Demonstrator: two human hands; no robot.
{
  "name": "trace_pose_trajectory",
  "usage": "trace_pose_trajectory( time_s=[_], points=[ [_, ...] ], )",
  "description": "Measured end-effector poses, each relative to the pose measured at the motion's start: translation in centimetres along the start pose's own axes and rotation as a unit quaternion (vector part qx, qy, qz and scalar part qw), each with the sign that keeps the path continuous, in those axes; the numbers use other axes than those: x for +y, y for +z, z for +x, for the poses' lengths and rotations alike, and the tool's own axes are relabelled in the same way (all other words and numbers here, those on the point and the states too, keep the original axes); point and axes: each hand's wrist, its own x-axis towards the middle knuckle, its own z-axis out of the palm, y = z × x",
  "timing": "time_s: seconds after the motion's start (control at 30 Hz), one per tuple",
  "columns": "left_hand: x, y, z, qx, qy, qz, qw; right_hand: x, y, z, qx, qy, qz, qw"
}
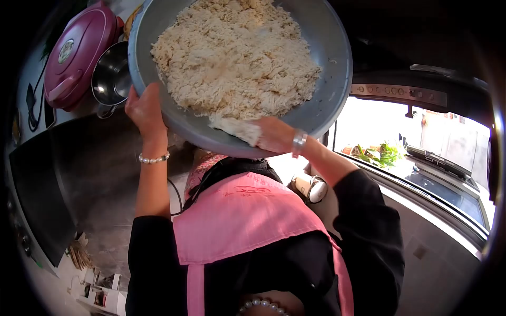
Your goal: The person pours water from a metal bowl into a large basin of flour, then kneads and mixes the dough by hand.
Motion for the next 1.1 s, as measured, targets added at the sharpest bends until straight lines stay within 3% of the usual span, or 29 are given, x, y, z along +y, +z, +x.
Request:
trace_pose_trajectory(
  time_s=[0.03,0.07,0.1,0.13,0.2,0.27,0.37,0.4,0.47,0.5,0.53,0.6,0.7,0.73,0.8,0.87,0.93,0.97,1.0,1.1],
  points=[
    [-0.2,-0.2,0.1,-0.006,0.008,0.021,1.000,1.1,-2.2,-3.2,-0.033,0.073,0.004,0.997],
    [-0.5,-0.7,0.2,-0.011,0.015,0.045,0.999,-0.2,-6.3,-4.9,-0.122,0.261,-0.003,0.958],
    [-0.8,-0.9,0.2,-0.015,0.023,0.068,0.997,2.5,-8.2,-6.7,-0.133,0.301,-0.054,0.943],
    [-0.5,-0.8,0.1,-0.011,0.024,0.085,0.996,3.3,-11.1,-7.0,-0.149,0.304,-0.216,0.916],
    [-0.3,-0.5,0.1,0.004,-0.001,0.076,0.997,9.6,-15.8,-6.2,-0.174,0.286,-0.297,0.894],
    [0.5,0.2,-0.2,0.020,0.004,0.054,0.998,12.6,-20.0,-2.2,-0.108,0.244,-0.325,0.907],
    [1.8,1.1,-1.0,0.042,-0.049,0.012,0.998,15.1,-18.9,-0.2,0.054,0.211,-0.369,0.904],
    [1.7,0.8,-0.9,0.039,-0.062,0.018,0.997,14.4,-17.7,-1.0,0.016,0.285,-0.327,0.901],
    [0.7,0.1,-0.4,0.033,-0.086,0.023,0.995,10.7,-13.7,-4.5,-0.042,0.281,-0.356,0.890],
    [0.6,-0.1,-0.4,0.029,-0.077,0.030,0.996,8.6,-11.6,-6.3,-0.011,0.235,-0.357,0.904],
    [0.7,0.0,-0.4,0.027,-0.065,0.035,0.997,6.5,-10.2,-6.6,-0.038,0.265,-0.315,0.911],
    [0.3,-0.2,-0.2,0.015,-0.051,0.048,0.997,0.9,-9.6,-5.1,-0.167,0.319,-0.263,0.895],
    [1.4,0.5,-0.7,0.019,-0.034,0.024,0.999,1.4,-10.7,-4.2,0.018,0.225,-0.172,0.959],
    [1.7,0.9,-0.8,0.026,-0.037,0.002,0.999,2.0,-12.2,-2.9,0.037,0.271,-0.169,0.947],
    [1.7,0.8,-0.7,0.023,-0.015,0.050,0.998,8.4,-14.4,-1.4,0.120,0.257,-0.039,0.958],
    [1.3,0.4,-0.4,0.023,-0.001,0.094,0.995,13.2,-17.2,1.7,0.190,0.220,-0.055,0.955],
    [1.9,0.7,-0.2,0.026,-0.023,0.090,0.995,20.1,-19.6,6.5,0.273,0.192,-0.228,0.915],
    [2.1,0.9,-0.3,0.028,-0.035,0.091,0.995,20.1,-21.1,9.7,0.330,0.223,-0.023,0.917],
    [2.0,0.9,-0.2,0.028,-0.023,0.103,0.994,19.8,-22.2,13.0,0.367,0.250,0.186,0.876],
    [1.8,1.3,0.3,0.038,0.000,0.125,0.991,24.3,-21.8,23.8,0.236,0.229,-0.049,0.943]
  ],
)
